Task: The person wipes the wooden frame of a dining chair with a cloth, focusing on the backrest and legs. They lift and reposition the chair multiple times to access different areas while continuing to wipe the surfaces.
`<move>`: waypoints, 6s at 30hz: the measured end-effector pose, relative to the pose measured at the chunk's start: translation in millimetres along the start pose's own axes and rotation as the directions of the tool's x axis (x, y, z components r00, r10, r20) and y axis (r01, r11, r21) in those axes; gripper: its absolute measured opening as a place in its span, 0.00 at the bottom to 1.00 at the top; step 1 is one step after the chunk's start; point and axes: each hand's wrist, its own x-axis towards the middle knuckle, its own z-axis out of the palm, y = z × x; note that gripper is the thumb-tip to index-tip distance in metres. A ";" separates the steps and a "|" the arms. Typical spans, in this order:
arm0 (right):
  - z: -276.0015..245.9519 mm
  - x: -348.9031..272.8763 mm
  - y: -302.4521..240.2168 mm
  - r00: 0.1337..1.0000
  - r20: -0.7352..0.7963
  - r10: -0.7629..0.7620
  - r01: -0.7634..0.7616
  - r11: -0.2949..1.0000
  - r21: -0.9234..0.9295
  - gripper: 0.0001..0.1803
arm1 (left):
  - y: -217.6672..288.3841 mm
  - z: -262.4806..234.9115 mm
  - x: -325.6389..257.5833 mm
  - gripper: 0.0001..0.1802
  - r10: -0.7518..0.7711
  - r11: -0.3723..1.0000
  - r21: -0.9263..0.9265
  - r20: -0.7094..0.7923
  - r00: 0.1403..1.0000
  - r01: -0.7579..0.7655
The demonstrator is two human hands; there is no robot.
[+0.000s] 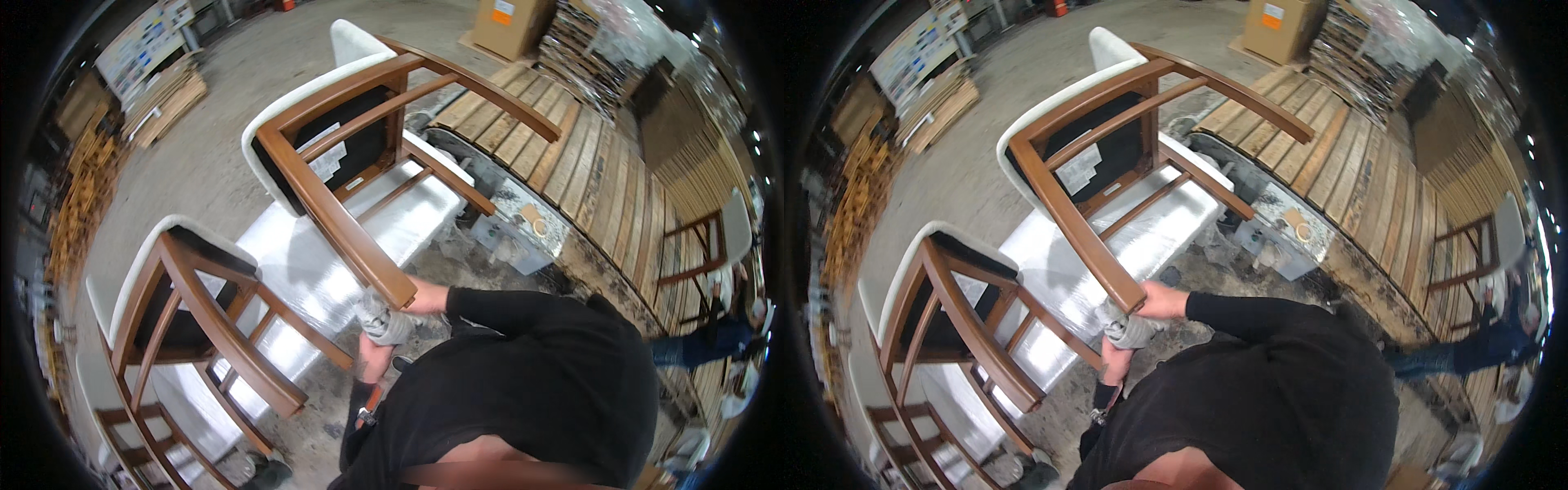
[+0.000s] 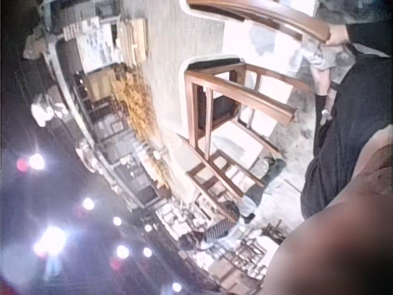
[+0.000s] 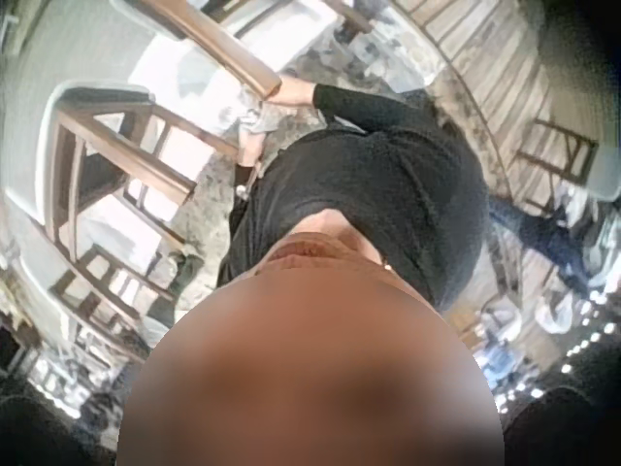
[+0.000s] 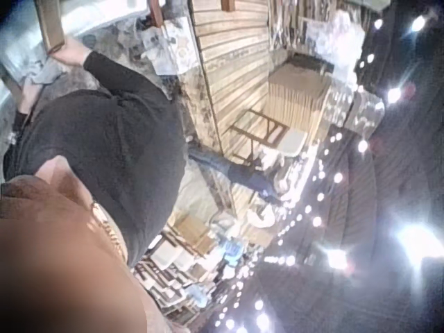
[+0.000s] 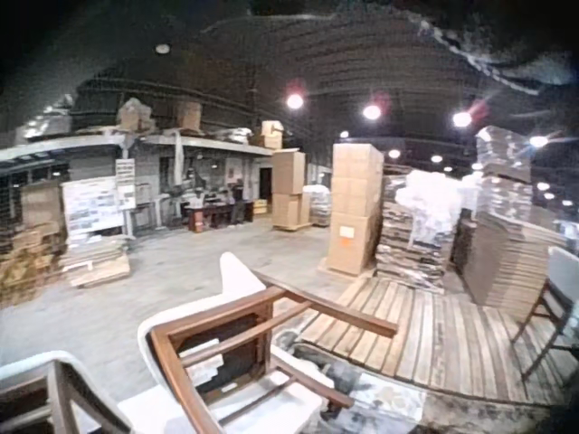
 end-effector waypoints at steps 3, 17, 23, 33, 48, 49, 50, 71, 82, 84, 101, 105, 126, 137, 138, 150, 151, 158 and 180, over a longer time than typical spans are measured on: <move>-81.8 -4.9 -39.4 0.877 -0.382 -0.292 0.329 0.944 0.033 0.21 | 60.0 2.4 3.3 0.20 0.079 0.996 0.041 -0.071 0.994 -0.077; -146.2 164.1 -161.0 0.328 -0.093 -0.940 0.501 0.257 -0.826 0.23 | 189.6 114.5 57.3 0.39 0.015 1.000 0.021 -0.487 0.874 -0.005; -179.6 179.0 -141.2 0.211 0.056 -0.976 0.473 0.052 -0.880 0.20 | 184.9 116.5 53.5 0.32 0.049 0.999 0.021 -0.512 0.857 -0.044; -295.2 146.4 -158.3 0.711 -0.556 -0.430 0.702 0.472 0.533 0.22 | 168.7 114.3 43.5 0.14 0.441 0.832 0.553 -0.707 0.553 0.043; 46.8 105.4 -276.8 0.330 0.581 -0.744 0.928 0.142 -0.345 0.39 | 199.6 -32.7 -96.4 0.35 0.361 0.542 0.750 -0.615 0.701 0.378; 70.0 96.4 -263.2 0.338 0.683 -0.648 0.934 0.144 -0.326 0.44 | 198.3 -40.1 -100.7 0.34 0.327 0.576 0.762 -0.546 0.771 0.296; 88.2 89.2 -248.8 0.454 0.790 -0.412 0.891 0.185 -0.415 0.49 | 198.3 -46.7 -104.3 0.33 0.297 0.614 0.760 -0.471 0.831 0.211; 232.9 332.9 -310.7 0.637 0.375 -0.673 0.413 -0.113 -0.904 0.20 | 230.5 -210.8 -193.4 0.26 0.529 0.639 0.763 -0.530 0.663 0.100; 345.9 270.7 -298.1 0.486 0.482 -0.730 0.738 0.047 -0.673 0.23 | 265.0 -426.0 -303.2 0.47 0.262 0.050 0.739 -0.658 0.705 0.672; 398.9 264.8 -302.0 0.389 0.472 -0.791 0.687 -0.092 -0.720 0.23 | 273.4 -442.3 -307.2 0.44 0.182 0.265 0.764 -0.639 0.747 0.589; 430.9 318.7 -134.7 0.569 -0.822 0.033 0.506 0.773 0.382 0.23 | 266.0 -441.1 -309.7 0.44 0.141 0.657 0.612 -0.673 0.727 0.439; 368.5 390.6 -153.8 0.053 -0.942 -0.331 0.367 0.884 -0.289 0.27 | 261.8 -436.8 -310.8 0.46 0.191 0.638 0.601 -0.730 0.656 0.482; 406.2 424.3 -232.3 -0.003 -0.965 0.262 0.971 0.233 0.060 0.13 | 256.5 -439.7 -315.2 0.29 0.193 0.577 0.623 -0.733 0.653 0.528; 493.4 452.3 -250.3 0.260 -0.962 0.084 0.956 0.116 0.269 0.12 | 250.3 -434.0 -307.3 0.37 0.212 0.600 0.626 -0.725 0.656 0.498; 490.2 452.1 -254.8 0.228 -0.956 0.183 0.962 0.108 0.250 0.12 | 251.1 -433.6 -306.7 0.38 0.220 0.600 0.622 -0.733 0.643 0.504; 515.3 420.0 -213.7 0.165 -0.980 -0.115 0.913 0.393 0.108 0.13 | 257.4 -439.4 -309.1 0.40 0.190 0.555 0.636 -0.724 0.663 0.536; 517.6 413.3 -215.5 0.169 -0.962 -0.213 0.888 0.457 0.054 0.14 | 257.9 -440.1 -310.9 0.39 0.186 0.565 0.625 -0.733 0.654 0.539; 523.7 392.5 -179.7 0.455 -0.574 -0.681 0.814 0.579 -0.042 0.14 | 262.6 -443.2 -314.3 0.33 0.114 0.546 0.620 -0.721 0.683 0.564; 593.8 391.9 -165.8 0.126 -0.729 -0.673 0.728 0.562 -0.393 0.08 | 262.1 -437.7 -309.7 0.39 0.120 0.612 0.538 -0.788 0.604 0.579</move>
